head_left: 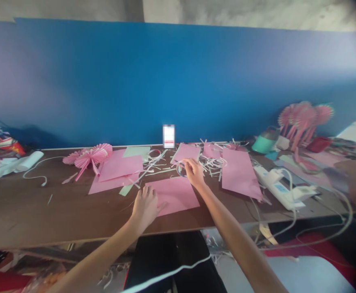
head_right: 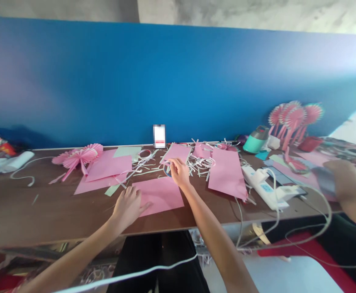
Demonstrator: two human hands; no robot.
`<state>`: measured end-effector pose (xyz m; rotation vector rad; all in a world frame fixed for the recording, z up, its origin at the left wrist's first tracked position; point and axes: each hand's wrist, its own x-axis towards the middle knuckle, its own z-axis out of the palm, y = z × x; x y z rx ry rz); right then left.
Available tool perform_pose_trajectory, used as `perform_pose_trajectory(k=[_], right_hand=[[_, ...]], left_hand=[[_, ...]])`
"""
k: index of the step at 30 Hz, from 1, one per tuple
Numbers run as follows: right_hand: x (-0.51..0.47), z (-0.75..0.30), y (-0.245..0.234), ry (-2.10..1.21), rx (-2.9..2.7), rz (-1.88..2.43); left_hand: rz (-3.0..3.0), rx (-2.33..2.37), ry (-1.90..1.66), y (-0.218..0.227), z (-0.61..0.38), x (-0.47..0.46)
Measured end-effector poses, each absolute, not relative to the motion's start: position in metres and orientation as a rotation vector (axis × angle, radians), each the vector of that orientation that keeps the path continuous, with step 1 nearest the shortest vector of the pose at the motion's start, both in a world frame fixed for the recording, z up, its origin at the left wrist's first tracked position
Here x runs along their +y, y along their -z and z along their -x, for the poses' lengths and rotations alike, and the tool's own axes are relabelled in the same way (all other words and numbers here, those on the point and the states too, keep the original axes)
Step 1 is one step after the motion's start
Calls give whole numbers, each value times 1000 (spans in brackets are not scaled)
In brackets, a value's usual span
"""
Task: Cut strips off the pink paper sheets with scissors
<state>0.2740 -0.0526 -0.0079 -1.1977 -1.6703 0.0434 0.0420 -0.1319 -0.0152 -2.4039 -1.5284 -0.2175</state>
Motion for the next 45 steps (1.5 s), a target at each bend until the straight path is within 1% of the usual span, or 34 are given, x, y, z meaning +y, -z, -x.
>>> perform_pose_trajectory(k=[6, 12, 17, 23, 26, 30, 34, 38, 42, 45], right_hand=[[-51, -272, 13, -61, -1709, 1227], [-48, -276, 13, -12, -1557, 1242], [-46, -281, 13, 19, -1410, 1267], [-43, -284, 17, 39, -1341, 1291], [-44, -284, 16, 36, -1337, 1292], [-43, -286, 15, 23, -1313, 1285], [-43, -286, 15, 29, -1338, 1265], [-45, -284, 13, 3, -1439, 1224], [-47, -281, 12, -41, -1540, 1196], [-46, -280, 14, -38, -1564, 1211]], left_hand=[[2511, -1535, 231, 17, -34, -121], [2746, -1363, 317, 30, -36, -122], [2700, -1412, 331, 37, -48, -101], [2543, -1572, 308, 31, -67, -72], [2535, -1556, 275, 25, -68, -81], [2587, -1484, 228, 23, -55, -114], [2571, -1497, 241, 25, -40, -133], [2683, -1480, 289, 24, -39, -122], [2650, -1543, 357, 19, -50, -107], [2776, -1390, 407, 22, -62, -92]])
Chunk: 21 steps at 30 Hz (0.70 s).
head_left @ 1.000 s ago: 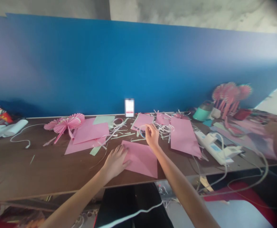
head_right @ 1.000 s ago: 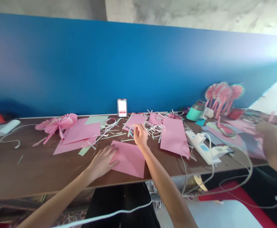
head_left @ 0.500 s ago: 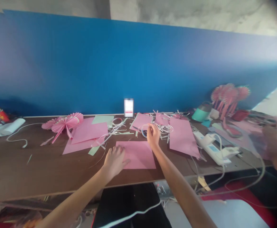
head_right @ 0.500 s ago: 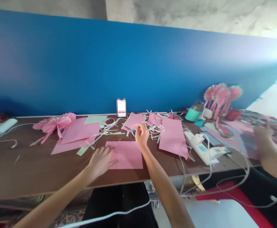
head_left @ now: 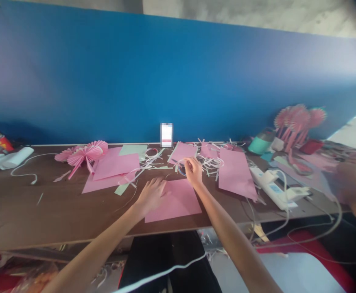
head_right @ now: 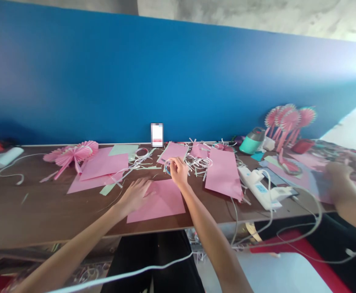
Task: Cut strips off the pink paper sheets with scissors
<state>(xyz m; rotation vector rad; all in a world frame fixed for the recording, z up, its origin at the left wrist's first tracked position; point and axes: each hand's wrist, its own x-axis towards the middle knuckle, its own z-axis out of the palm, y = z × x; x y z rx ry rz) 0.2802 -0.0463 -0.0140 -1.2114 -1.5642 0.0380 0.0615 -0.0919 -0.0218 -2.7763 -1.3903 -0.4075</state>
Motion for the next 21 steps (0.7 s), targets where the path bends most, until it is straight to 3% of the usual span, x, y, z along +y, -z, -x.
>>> perform_pose_trajectory(k=[3, 9, 21], right_hand=[[-45, -281, 15, -39, -1549, 1236], [-45, -281, 15, -31, -1515, 1255], [-43, -281, 17, -12, -1533, 1260]], left_hand=[[2863, -1235, 409, 30, -69, -69], [2765, -1367, 447, 36, -65, -30], [2944, -1155, 608, 37, -56, -30]])
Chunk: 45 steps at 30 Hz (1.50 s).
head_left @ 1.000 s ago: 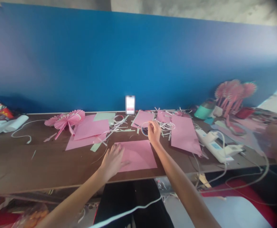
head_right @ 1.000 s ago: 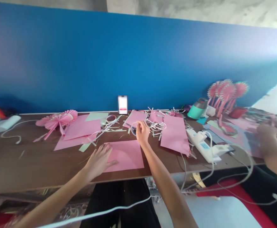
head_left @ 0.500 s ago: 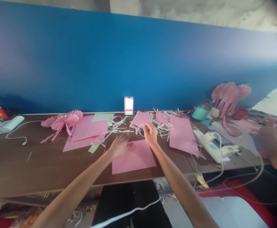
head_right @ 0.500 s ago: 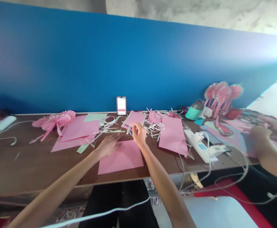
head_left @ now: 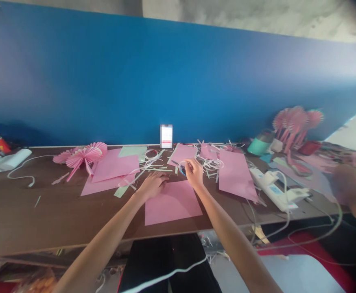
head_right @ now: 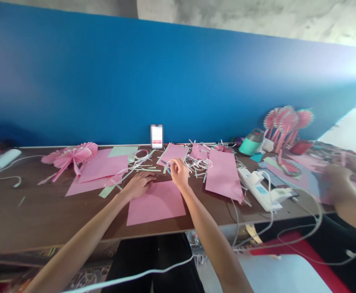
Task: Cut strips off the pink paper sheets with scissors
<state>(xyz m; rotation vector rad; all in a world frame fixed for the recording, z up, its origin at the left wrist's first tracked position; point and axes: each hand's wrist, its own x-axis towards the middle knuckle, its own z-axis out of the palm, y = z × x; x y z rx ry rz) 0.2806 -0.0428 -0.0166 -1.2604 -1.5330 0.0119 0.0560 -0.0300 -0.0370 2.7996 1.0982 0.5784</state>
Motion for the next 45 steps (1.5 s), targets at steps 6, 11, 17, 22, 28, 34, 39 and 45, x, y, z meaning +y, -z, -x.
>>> perform_pose_trajectory(k=[6, 11, 17, 22, 28, 34, 39, 45], right_hand=[[-42, -279, 19, -18, -1550, 1258], [-43, -278, 19, -32, -1565, 1259], [-43, -278, 18, -31, -1562, 1260], [-43, -278, 20, -35, -1559, 1266], [-42, -279, 22, -29, -1548, 1276], [-41, -280, 23, -27, -1542, 1289], [-41, -280, 22, -27, -1542, 1292], [-41, -280, 21, -31, -1548, 1284]], left_hand=[[-2852, 1121, -642, 40, -66, -22], [-2924, 1201, -594, 37, -71, -15], [-2938, 1204, -533, 33, -71, -14], [-2924, 1241, -470, 32, -75, -15], [-2885, 1227, -447, 26, -80, -18], [-2813, 1162, -482, 27, -80, -18], [-2773, 1118, -588, 37, -66, -21], [-2609, 1223, -758, 36, -67, -19]])
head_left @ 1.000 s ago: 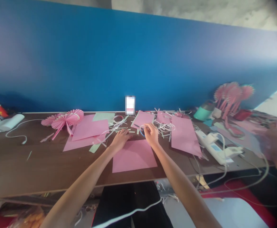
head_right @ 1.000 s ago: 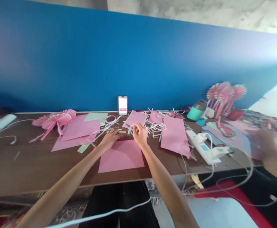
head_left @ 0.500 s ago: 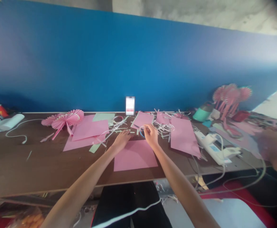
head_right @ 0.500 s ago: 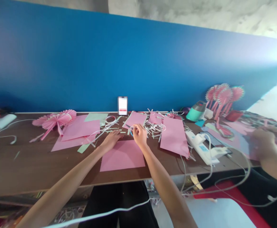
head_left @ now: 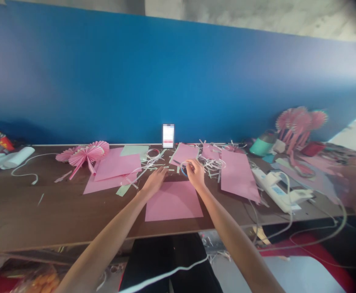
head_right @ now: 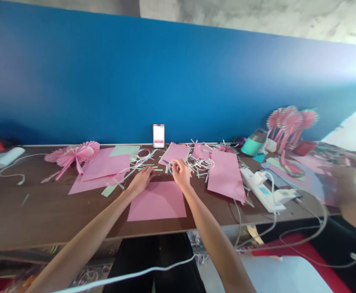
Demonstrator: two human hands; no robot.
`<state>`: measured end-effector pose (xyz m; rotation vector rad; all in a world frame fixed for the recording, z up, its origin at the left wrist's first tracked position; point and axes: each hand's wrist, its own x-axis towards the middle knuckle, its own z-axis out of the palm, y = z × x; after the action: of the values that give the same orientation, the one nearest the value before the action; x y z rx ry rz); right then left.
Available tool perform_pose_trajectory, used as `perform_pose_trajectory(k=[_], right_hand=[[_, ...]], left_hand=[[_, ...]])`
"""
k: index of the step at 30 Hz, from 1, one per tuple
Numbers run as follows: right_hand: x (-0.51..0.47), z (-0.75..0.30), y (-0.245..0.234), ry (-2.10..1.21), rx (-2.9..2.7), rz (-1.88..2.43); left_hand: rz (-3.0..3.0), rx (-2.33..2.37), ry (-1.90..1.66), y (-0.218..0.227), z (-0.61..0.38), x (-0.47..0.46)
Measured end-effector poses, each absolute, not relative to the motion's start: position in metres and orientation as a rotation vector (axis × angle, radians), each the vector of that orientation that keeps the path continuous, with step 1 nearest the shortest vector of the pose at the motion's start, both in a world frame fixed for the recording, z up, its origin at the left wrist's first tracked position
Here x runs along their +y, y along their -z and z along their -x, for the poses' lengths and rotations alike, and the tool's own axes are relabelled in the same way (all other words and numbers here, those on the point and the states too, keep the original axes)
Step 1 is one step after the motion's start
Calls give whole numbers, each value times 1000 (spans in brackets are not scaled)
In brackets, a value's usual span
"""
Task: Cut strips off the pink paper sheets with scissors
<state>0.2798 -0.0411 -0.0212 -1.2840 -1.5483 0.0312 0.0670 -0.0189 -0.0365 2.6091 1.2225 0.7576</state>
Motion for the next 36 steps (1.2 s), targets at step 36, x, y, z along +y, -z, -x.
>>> perform_pose_trajectory(k=[36], right_hand=[[-45, -266, 21, -797, -1487, 961]], left_hand=[[-1629, 934, -1020, 26, -63, -14]])
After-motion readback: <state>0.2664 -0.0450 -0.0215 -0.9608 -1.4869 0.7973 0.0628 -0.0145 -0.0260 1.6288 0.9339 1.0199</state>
